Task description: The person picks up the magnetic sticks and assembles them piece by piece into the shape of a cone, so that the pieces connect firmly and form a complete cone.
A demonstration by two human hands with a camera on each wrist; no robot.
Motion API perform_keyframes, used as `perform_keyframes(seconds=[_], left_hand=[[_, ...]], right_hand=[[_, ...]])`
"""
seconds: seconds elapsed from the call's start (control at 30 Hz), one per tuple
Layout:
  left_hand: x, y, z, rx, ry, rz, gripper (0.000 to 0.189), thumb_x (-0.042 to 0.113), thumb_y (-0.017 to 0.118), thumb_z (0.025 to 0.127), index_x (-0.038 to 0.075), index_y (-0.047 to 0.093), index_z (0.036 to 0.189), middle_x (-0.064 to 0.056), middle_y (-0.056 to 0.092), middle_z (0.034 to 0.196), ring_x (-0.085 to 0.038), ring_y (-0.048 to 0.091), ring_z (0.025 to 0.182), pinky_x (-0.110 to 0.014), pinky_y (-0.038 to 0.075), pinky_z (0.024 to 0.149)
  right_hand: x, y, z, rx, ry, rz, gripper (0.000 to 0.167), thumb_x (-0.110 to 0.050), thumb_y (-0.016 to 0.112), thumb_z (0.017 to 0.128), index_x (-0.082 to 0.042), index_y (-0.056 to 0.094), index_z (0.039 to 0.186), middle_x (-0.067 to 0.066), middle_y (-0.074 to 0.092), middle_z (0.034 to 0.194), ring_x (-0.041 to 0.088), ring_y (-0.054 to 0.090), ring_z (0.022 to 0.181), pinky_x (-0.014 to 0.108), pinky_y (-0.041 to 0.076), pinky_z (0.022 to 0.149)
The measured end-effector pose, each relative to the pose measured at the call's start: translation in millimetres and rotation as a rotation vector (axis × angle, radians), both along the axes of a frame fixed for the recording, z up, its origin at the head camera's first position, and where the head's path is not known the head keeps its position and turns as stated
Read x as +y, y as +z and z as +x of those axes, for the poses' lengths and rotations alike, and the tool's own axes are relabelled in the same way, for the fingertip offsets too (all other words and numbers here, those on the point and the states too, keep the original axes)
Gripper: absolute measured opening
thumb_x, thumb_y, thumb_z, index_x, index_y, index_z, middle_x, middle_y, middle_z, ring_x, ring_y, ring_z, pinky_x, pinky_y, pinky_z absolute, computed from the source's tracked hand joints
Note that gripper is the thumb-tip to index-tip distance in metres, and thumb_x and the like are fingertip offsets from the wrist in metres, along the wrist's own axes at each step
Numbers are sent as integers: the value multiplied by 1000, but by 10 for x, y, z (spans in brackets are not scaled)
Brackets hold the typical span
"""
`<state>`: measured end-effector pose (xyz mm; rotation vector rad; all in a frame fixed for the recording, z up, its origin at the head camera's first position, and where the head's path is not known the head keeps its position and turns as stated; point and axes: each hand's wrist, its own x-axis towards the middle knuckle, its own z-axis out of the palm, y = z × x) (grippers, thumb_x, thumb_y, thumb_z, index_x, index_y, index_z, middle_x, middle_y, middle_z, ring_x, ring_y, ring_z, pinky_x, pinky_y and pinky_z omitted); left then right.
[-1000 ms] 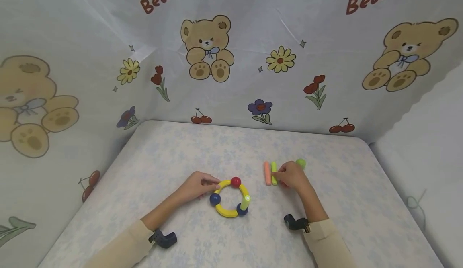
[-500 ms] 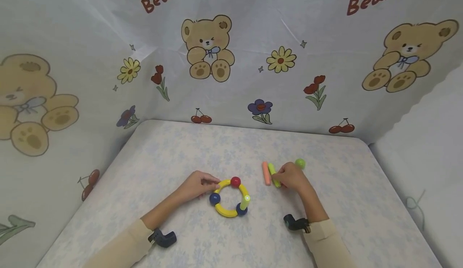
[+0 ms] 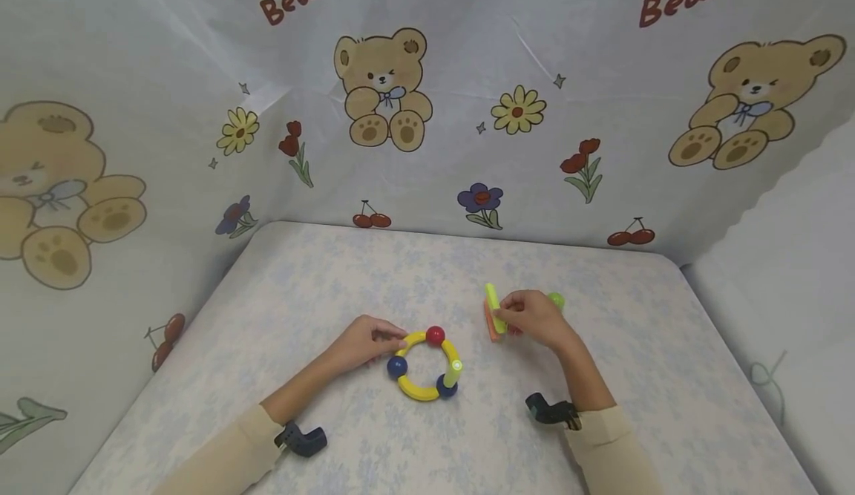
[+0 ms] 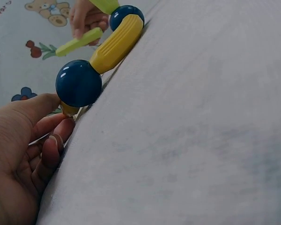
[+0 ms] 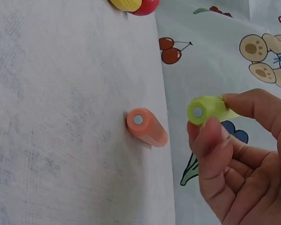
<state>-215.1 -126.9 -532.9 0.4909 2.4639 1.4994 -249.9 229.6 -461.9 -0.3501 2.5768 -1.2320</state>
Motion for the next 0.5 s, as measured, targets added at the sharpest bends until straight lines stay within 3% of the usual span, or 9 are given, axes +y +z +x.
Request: perform_keyframes(seconds=[0.3, 0.5], left_hand=[[-1, 5, 9, -17, 5, -9, 23, 37, 78, 91, 23, 81, 109, 8, 73, 82, -10, 48, 45, -26, 43, 40], [7, -15, -6, -6, 1, -7, 24, 38, 78, 91, 23, 81, 109, 8, 72, 83, -9, 47, 44, -25, 43, 39]], right_hand=[[-181, -71, 26, 9, 64, -208, 24, -15, 71, 97, 6, 64, 108, 14, 71, 86, 35, 70, 71, 48, 60, 68], [-305, -87, 79, 70, 45, -213, 25, -18, 74, 95, 1, 66, 108, 11, 72, 88, 32, 70, 74, 40, 59, 63]])
